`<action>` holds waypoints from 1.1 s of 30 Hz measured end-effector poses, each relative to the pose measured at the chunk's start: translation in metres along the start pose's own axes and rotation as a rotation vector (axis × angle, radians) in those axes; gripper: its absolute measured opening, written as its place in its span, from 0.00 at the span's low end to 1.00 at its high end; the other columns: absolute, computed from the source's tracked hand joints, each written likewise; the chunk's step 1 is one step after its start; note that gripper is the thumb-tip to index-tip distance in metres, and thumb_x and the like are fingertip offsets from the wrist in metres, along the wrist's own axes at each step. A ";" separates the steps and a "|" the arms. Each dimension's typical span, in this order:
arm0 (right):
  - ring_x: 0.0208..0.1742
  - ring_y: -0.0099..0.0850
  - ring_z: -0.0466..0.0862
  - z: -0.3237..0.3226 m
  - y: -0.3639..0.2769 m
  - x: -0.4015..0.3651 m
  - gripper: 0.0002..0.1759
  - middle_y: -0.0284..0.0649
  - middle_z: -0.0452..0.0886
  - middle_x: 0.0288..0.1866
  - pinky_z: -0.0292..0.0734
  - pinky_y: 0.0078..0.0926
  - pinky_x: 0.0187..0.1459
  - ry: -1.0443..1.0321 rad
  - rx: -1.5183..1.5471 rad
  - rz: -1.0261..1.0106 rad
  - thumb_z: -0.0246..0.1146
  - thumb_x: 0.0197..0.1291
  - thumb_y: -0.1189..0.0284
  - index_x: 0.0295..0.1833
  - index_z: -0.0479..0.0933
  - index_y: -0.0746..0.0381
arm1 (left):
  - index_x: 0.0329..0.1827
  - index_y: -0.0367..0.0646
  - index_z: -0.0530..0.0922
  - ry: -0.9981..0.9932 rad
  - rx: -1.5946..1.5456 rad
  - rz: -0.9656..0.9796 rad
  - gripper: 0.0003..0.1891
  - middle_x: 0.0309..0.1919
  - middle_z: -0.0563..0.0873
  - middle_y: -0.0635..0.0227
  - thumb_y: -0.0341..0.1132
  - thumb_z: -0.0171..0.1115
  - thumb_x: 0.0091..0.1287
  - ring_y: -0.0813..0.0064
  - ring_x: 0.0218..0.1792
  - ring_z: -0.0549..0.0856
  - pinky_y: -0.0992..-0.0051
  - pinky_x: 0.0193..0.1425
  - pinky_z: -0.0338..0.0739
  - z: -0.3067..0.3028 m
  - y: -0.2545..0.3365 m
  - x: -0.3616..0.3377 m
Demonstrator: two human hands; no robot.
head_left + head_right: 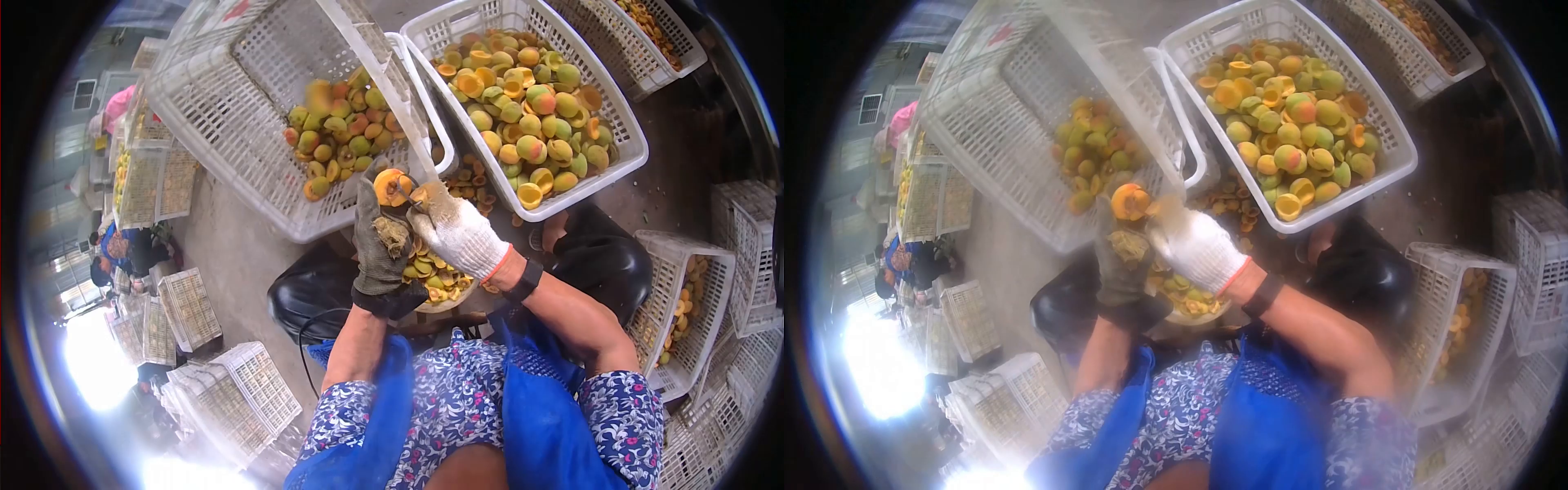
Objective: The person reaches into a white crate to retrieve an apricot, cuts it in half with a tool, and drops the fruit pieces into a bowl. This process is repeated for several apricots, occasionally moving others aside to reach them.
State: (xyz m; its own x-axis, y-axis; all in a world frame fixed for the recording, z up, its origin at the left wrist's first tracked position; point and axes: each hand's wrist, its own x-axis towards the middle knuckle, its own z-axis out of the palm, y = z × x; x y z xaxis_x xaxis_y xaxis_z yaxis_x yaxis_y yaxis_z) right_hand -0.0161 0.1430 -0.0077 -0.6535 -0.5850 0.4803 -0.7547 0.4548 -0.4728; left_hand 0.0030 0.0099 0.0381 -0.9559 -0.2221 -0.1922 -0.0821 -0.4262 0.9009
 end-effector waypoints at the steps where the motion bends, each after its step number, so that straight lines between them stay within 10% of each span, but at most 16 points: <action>1: 0.31 0.40 0.83 0.000 0.002 0.000 0.08 0.44 0.78 0.39 0.80 0.34 0.27 0.006 -0.054 -0.030 0.62 0.52 0.76 0.39 0.77 0.64 | 0.61 0.41 0.68 -0.003 -0.001 -0.002 0.23 0.54 0.76 0.64 0.51 0.43 0.77 0.72 0.54 0.78 0.70 0.61 0.76 0.001 -0.003 0.001; 10: 0.32 0.43 0.82 -0.003 0.003 0.002 0.09 0.48 0.77 0.38 0.79 0.36 0.28 -0.070 -0.010 -0.050 0.61 0.52 0.77 0.40 0.76 0.66 | 0.59 0.37 0.70 0.025 -0.087 0.026 0.25 0.54 0.76 0.61 0.52 0.44 0.76 0.72 0.53 0.78 0.70 0.58 0.76 -0.013 -0.042 0.008; 13: 0.32 0.44 0.82 0.000 0.003 0.001 0.09 0.49 0.76 0.38 0.79 0.37 0.30 -0.088 0.031 -0.018 0.61 0.52 0.76 0.41 0.76 0.65 | 0.57 0.36 0.71 0.085 0.454 0.312 0.25 0.52 0.77 0.60 0.52 0.46 0.75 0.70 0.51 0.79 0.69 0.55 0.76 -0.008 -0.046 0.007; 15: 0.33 0.46 0.81 -0.006 0.001 0.008 0.08 0.51 0.78 0.35 0.78 0.39 0.32 -0.177 0.289 0.220 0.57 0.58 0.73 0.40 0.76 0.66 | 0.56 0.35 0.72 0.087 1.054 0.862 0.23 0.49 0.78 0.60 0.49 0.44 0.76 0.70 0.48 0.80 0.69 0.54 0.77 -0.008 -0.048 0.012; 16: 0.33 0.49 0.81 -0.010 0.000 0.011 0.12 0.52 0.79 0.32 0.77 0.42 0.35 -0.261 0.547 0.453 0.54 0.64 0.69 0.39 0.76 0.68 | 0.56 0.35 0.72 0.086 1.054 0.857 0.23 0.49 0.78 0.60 0.49 0.44 0.76 0.70 0.48 0.80 0.69 0.54 0.77 -0.007 -0.046 0.013; 22: 0.38 0.51 0.81 -0.013 0.012 0.007 0.13 0.55 0.78 0.37 0.76 0.43 0.37 -0.237 0.596 0.400 0.55 0.66 0.67 0.44 0.74 0.68 | 0.50 0.38 0.75 0.042 0.730 0.424 0.22 0.44 0.80 0.59 0.51 0.45 0.76 0.68 0.46 0.82 0.67 0.52 0.78 0.009 -0.025 0.014; 24: 0.41 0.53 0.80 -0.010 0.013 0.005 0.13 0.56 0.78 0.41 0.76 0.44 0.38 -0.263 0.480 0.273 0.56 0.65 0.68 0.47 0.73 0.67 | 0.50 0.39 0.75 -0.045 -0.083 -0.092 0.23 0.39 0.82 0.61 0.53 0.47 0.74 0.68 0.42 0.83 0.67 0.50 0.80 0.007 -0.011 0.016; 33: 0.40 0.50 0.81 -0.019 -0.001 0.013 0.13 0.53 0.78 0.36 0.77 0.41 0.42 -0.429 0.560 0.313 0.56 0.65 0.69 0.42 0.73 0.70 | 0.33 0.40 0.75 0.006 -0.087 -0.117 0.22 0.33 0.81 0.63 0.51 0.50 0.74 0.65 0.38 0.84 0.65 0.48 0.80 -0.017 -0.022 0.014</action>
State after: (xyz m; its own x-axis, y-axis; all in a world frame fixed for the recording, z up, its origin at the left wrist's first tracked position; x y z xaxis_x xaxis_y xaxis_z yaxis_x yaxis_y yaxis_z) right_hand -0.0246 0.1480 0.0134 -0.6654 -0.7464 -0.0118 -0.3220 0.3012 -0.8976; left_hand -0.0040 0.0018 0.0088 -0.9395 -0.1721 -0.2963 -0.1674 -0.5238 0.8352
